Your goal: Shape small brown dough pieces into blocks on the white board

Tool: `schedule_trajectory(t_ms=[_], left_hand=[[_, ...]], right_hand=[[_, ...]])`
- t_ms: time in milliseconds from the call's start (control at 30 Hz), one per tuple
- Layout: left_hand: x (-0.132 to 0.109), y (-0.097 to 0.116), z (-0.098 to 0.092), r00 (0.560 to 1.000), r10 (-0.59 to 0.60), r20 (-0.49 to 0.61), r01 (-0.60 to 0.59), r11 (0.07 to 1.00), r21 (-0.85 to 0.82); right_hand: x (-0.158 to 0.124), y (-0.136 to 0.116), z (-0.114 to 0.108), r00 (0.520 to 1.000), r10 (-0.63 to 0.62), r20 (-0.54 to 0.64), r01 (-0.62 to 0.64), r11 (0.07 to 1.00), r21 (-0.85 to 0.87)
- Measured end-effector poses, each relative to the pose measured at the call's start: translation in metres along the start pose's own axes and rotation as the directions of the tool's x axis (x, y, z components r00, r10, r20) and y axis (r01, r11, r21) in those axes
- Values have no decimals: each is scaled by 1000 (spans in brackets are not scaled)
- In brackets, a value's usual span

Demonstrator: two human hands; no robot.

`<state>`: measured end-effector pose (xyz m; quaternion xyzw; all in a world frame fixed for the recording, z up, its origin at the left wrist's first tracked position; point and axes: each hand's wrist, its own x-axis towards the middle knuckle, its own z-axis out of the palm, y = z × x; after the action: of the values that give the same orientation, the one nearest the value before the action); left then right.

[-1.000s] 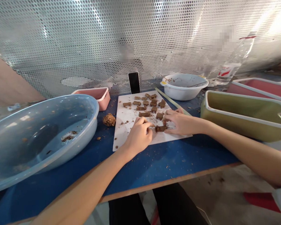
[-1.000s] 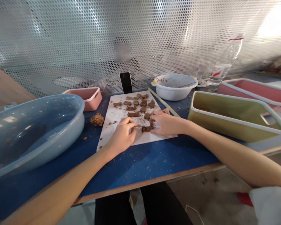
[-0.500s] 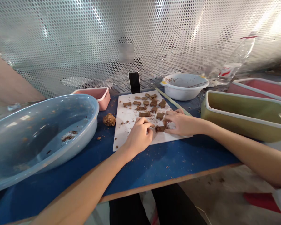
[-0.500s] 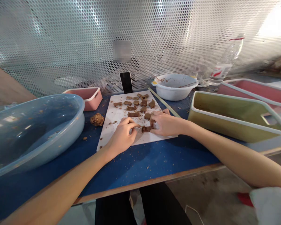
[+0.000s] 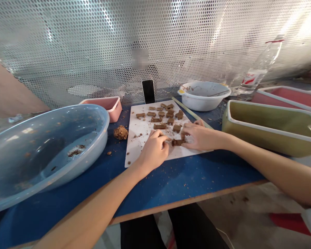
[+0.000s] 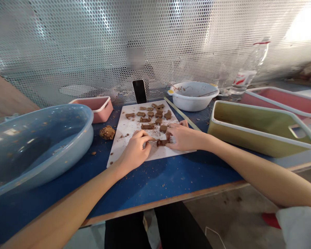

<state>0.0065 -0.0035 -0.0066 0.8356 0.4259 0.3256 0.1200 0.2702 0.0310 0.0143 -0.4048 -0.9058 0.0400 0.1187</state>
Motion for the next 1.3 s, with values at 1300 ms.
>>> schedule_trajectory(t_ms=[1300], left_hand=[[1, -2, 1, 1000, -1, -21, 0, 1000, -17]], right_hand=[[2, -4, 1, 1000, -19, 24, 17, 999, 51]])
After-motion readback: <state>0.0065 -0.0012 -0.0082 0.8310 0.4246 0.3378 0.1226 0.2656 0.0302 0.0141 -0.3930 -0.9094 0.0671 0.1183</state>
